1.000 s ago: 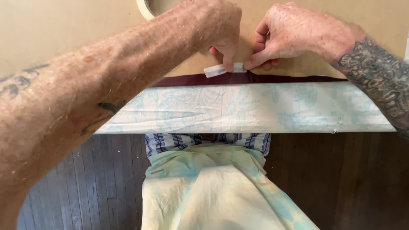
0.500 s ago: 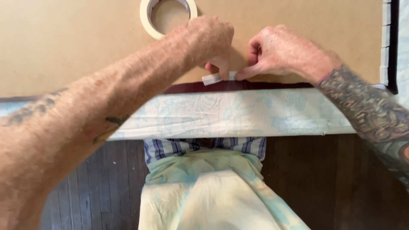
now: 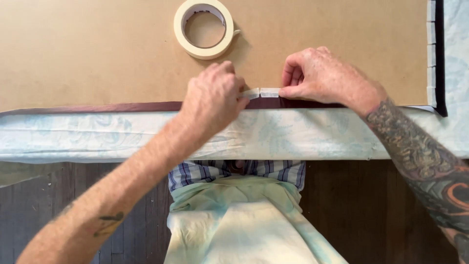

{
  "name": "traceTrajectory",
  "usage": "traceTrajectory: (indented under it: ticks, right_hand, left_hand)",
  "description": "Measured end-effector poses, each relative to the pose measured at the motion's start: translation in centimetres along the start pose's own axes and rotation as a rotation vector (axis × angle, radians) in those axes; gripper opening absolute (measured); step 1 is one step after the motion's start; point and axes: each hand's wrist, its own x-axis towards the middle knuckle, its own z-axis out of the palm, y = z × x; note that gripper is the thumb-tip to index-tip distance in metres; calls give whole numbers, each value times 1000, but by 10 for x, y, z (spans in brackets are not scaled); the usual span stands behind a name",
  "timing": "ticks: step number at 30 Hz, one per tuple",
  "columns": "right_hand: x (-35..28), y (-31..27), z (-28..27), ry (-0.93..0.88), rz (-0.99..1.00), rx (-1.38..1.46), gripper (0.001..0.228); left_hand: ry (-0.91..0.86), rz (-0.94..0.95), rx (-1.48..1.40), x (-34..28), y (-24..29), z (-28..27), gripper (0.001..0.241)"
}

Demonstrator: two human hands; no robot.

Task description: The person is securing a decorative ribbon to the edge of a board using small strips of masking tape and a wooden smoothing tool.

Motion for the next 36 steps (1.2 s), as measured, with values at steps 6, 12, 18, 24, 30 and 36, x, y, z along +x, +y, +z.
traceTrajectory:
  ticks: [6, 12, 18, 24, 30, 36]
  right_hand:
    - [6, -3, 29, 167, -432, 27, 36]
    - [13, 3, 50, 291, -463, 244, 20]
    - [15, 3, 49, 248, -447, 262, 11]
    - [14, 4, 47, 277, -455, 290, 16]
    - [16, 3, 42, 180, -411, 247, 15]
    - [19, 6, 40, 150, -429, 171, 19]
  left_hand:
    - [243, 125, 25, 2, -7, 34, 11]
    - [187, 115, -65, 4, -14, 39, 19]
    - [224, 132, -57, 0, -13, 35, 14]
    - [255, 133, -74, 4, -19, 40, 3]
    - [183, 132, -86, 9, -15, 26, 4]
    - [83, 66, -272, 24, -26, 30, 2]
